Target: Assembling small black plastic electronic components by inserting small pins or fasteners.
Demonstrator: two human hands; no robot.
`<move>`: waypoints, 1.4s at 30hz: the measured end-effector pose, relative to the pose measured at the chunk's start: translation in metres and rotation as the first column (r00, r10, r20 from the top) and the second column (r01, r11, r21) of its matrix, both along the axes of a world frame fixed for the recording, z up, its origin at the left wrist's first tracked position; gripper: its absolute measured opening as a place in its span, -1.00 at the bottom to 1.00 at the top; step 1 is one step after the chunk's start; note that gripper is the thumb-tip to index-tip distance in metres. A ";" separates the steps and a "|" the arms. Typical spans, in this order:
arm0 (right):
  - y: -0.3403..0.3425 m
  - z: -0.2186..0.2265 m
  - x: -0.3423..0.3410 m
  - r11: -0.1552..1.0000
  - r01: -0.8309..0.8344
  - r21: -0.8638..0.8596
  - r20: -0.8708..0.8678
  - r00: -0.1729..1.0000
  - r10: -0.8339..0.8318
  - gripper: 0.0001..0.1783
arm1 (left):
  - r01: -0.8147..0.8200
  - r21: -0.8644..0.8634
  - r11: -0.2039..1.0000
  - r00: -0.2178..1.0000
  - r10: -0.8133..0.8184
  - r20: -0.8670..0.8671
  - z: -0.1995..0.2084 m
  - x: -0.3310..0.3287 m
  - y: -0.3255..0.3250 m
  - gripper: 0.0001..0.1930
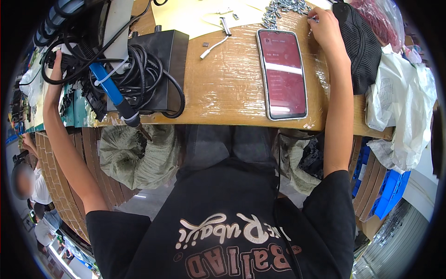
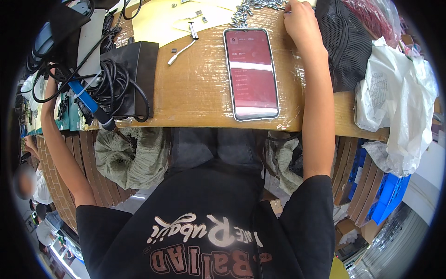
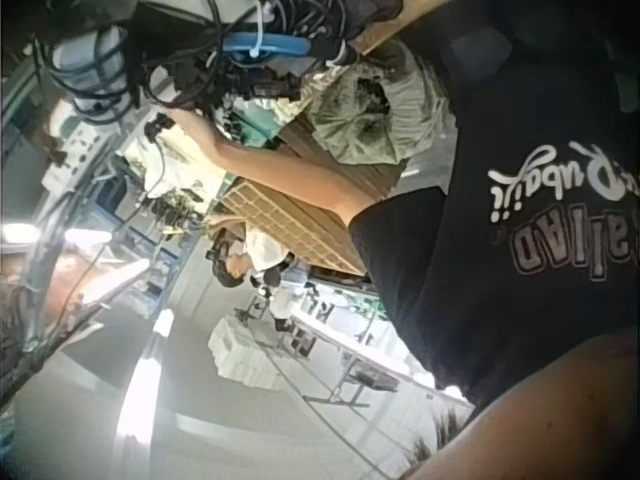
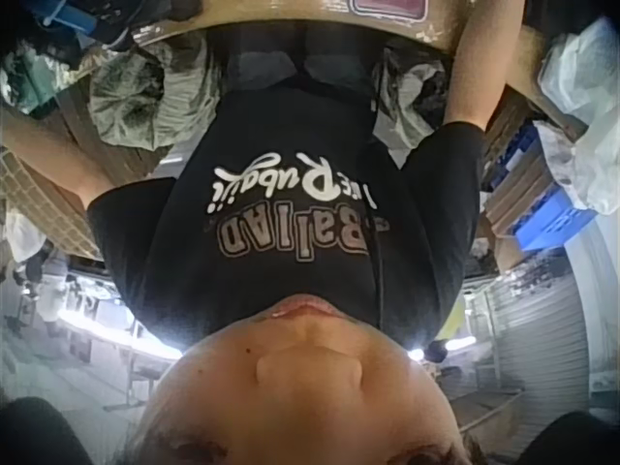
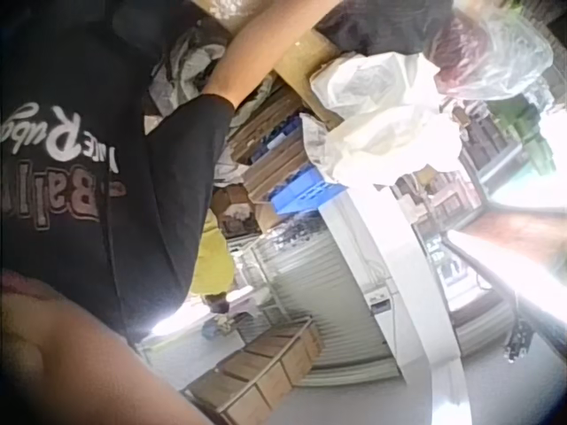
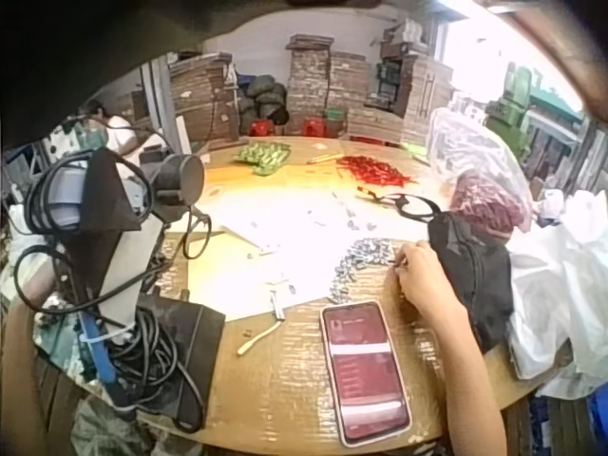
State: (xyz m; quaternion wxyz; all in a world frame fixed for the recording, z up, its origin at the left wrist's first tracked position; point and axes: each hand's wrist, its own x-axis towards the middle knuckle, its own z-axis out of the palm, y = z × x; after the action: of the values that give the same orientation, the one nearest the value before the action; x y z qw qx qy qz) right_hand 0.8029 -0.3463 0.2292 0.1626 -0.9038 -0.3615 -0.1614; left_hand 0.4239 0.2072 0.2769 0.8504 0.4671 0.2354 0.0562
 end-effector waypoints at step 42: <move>-0.036 0.055 -0.216 0.640 0.247 0.728 -0.485 0.845 0.226 -0.88 | 0.284 -0.575 0.767 0.957 -0.192 0.216 -0.042 -0.025 -0.449 -0.60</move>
State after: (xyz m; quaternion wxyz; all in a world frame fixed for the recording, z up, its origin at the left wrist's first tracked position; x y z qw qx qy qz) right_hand 0.5866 -0.3824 0.2839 0.6234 -0.7568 -0.1924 -0.0414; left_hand 0.3987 -0.2418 0.2346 0.9691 0.1942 0.1178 -0.0962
